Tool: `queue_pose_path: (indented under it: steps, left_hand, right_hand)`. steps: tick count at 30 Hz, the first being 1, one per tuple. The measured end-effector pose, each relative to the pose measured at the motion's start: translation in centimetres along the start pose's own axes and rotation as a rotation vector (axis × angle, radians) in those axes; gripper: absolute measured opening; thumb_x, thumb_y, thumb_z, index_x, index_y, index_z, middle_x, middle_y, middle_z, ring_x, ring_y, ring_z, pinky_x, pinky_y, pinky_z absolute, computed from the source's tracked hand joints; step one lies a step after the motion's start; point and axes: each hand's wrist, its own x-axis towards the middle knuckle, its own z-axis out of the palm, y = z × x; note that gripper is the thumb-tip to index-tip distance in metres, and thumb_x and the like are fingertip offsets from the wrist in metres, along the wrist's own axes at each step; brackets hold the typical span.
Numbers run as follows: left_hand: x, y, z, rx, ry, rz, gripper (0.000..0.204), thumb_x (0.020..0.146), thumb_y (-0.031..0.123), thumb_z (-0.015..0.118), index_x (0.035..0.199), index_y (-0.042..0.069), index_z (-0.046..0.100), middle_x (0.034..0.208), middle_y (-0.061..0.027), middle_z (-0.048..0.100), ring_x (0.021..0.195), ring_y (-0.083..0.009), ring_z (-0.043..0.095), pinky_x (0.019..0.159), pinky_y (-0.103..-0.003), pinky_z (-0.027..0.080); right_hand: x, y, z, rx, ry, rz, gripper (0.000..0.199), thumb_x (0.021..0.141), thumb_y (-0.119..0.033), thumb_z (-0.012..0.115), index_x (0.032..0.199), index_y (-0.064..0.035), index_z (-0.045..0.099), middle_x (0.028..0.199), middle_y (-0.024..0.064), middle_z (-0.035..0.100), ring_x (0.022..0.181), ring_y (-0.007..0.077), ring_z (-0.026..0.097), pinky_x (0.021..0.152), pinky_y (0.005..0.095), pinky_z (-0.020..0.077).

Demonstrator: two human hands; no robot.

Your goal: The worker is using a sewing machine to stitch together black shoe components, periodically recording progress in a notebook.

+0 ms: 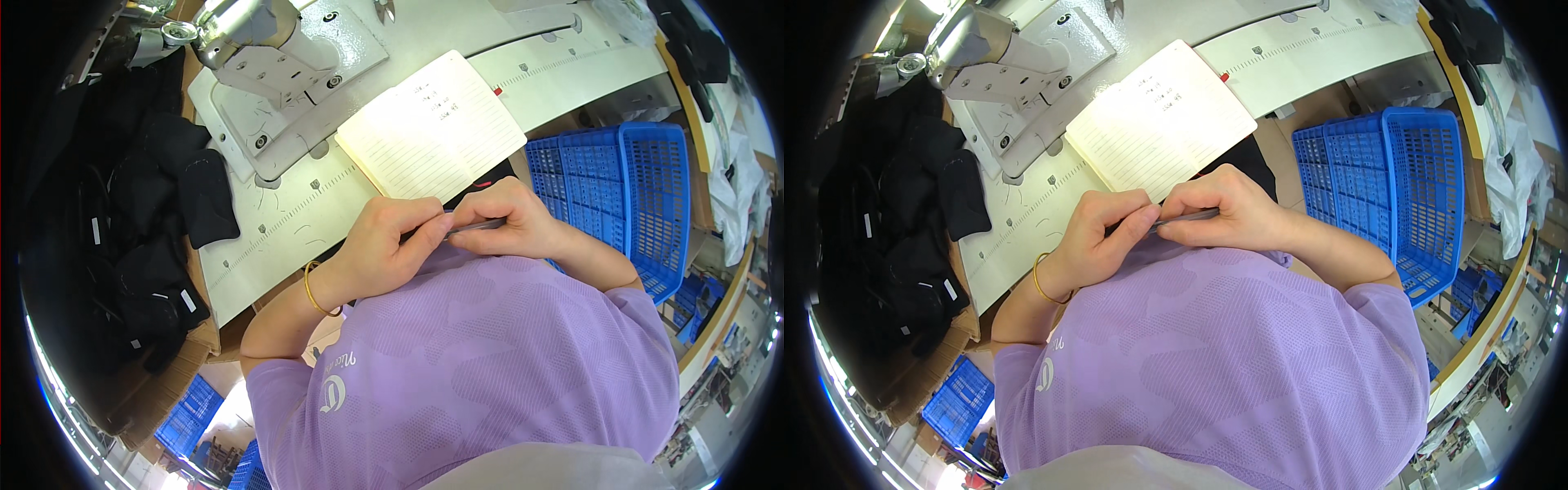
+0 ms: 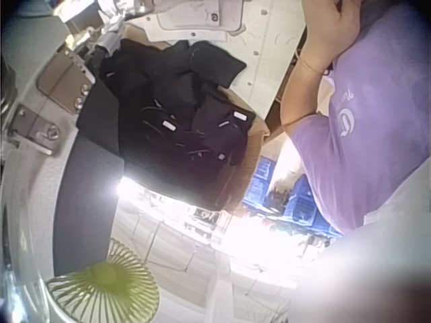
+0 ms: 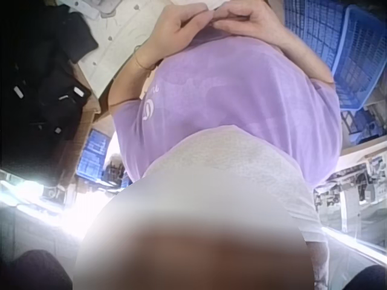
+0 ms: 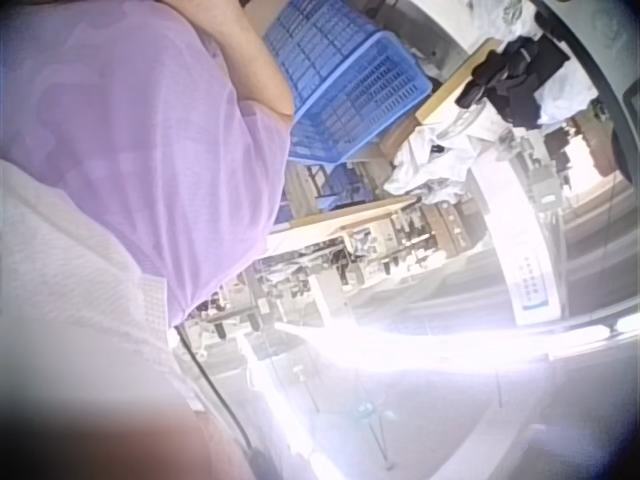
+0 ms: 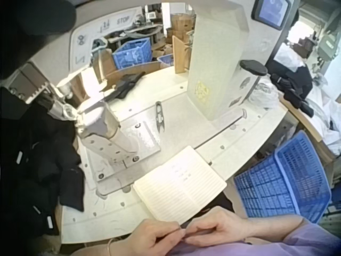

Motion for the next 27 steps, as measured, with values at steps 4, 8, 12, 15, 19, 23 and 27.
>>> queue_pose_path:
  steps: [4, 8, 12, 15, 19, 23, 27]
  left_hand:
    - [-0.04, -0.03, -0.03, -0.005, -0.005, -0.015, 0.026, 0.094, 0.011, 0.055, 0.071, -0.001, 0.052, 0.054, -0.0103, 0.043, 0.047, -0.0178, 0.038, 0.047, -0.031, 0.034]
    - [-0.04, -0.03, -0.12, -0.001, -0.008, -0.009, 0.026, 0.094, 0.011, 0.055, 0.072, -0.001, 0.052, 0.054, -0.0103, 0.043, 0.047, -0.0175, 0.038, 0.047, -0.031, 0.034]
    - [-0.05, -0.04, -0.12, -0.006, -0.008, -0.012, 0.025, 0.094, 0.011, 0.055, 0.072, -0.001, 0.053, 0.054, -0.0101, 0.042, 0.047, -0.017, 0.038, 0.047, -0.031, 0.034]
    - [-0.07, -0.17, -0.19, -0.003, -0.012, -0.017, 0.025, 0.094, 0.012, 0.055, 0.072, -0.001, 0.053, 0.054, -0.01, 0.043, 0.047, -0.0168, 0.038, 0.047, -0.031, 0.034]
    - [-0.12, -0.3, -0.23, 0.0, -0.014, -0.011, 0.025, 0.094, 0.012, 0.055, 0.072, -0.001, 0.053, 0.054, -0.01, 0.043, 0.047, -0.0167, 0.039, 0.047, -0.031, 0.034]
    - [-0.11, -0.31, -0.2, -0.001, -0.012, -0.023, 0.025, 0.094, 0.012, 0.055, 0.073, -0.001, 0.053, 0.054, -0.0102, 0.044, 0.047, -0.0173, 0.039, 0.047, -0.031, 0.034]
    - [-0.15, -0.39, -0.26, 0.0, -0.016, -0.011, 0.024, 0.094, 0.012, 0.056, 0.073, -0.001, 0.054, 0.055, -0.0104, 0.045, 0.048, -0.018, 0.04, 0.047, -0.031, 0.035]
  right_hand:
    - [0.0, 0.02, 0.02, -0.011, 0.002, -0.002, 0.01, 0.083, -0.01, 0.07, 0.087, -0.0011, 0.069, 0.073, 0.0048, 0.068, 0.065, 0.0096, 0.063, 0.061, 0.0234, 0.048]
    - [0.02, 0.26, 0.15, -0.004, 0.004, -0.002, 0.01, 0.083, -0.011, 0.07, 0.087, -0.0013, 0.069, 0.074, 0.0048, 0.068, 0.066, 0.0096, 0.063, 0.061, 0.0234, 0.0479]
    - [0.04, 0.18, 0.12, 0.0, 0.002, 0.007, 0.01, 0.083, -0.011, 0.07, 0.087, -0.0014, 0.069, 0.074, 0.0047, 0.068, 0.066, 0.0095, 0.063, 0.061, 0.0232, 0.0479]
    - [0.08, 0.31, 0.16, -0.006, 0.004, -0.006, 0.01, 0.083, -0.011, 0.07, 0.087, -0.0015, 0.069, 0.074, 0.0046, 0.068, 0.066, 0.0095, 0.063, 0.061, 0.0232, 0.0479]
    - [0.1, 0.54, 0.3, 0.004, 0.007, -0.01, 0.01, 0.083, -0.011, 0.07, 0.087, -0.0016, 0.069, 0.073, 0.0045, 0.068, 0.066, 0.0095, 0.063, 0.061, 0.0231, 0.0478]
    - [0.13, 0.67, 0.24, -0.006, 0.011, -0.018, 0.01, 0.083, -0.012, 0.07, 0.087, -0.002, 0.069, 0.073, 0.0043, 0.068, 0.065, 0.0094, 0.063, 0.061, 0.0231, 0.0479]
    - [0.13, 0.85, 0.42, -0.015, 0.023, -0.03, 0.011, 0.083, -0.012, 0.07, 0.087, -0.0021, 0.069, 0.074, 0.0043, 0.068, 0.065, 0.0098, 0.063, 0.061, 0.0232, 0.048]
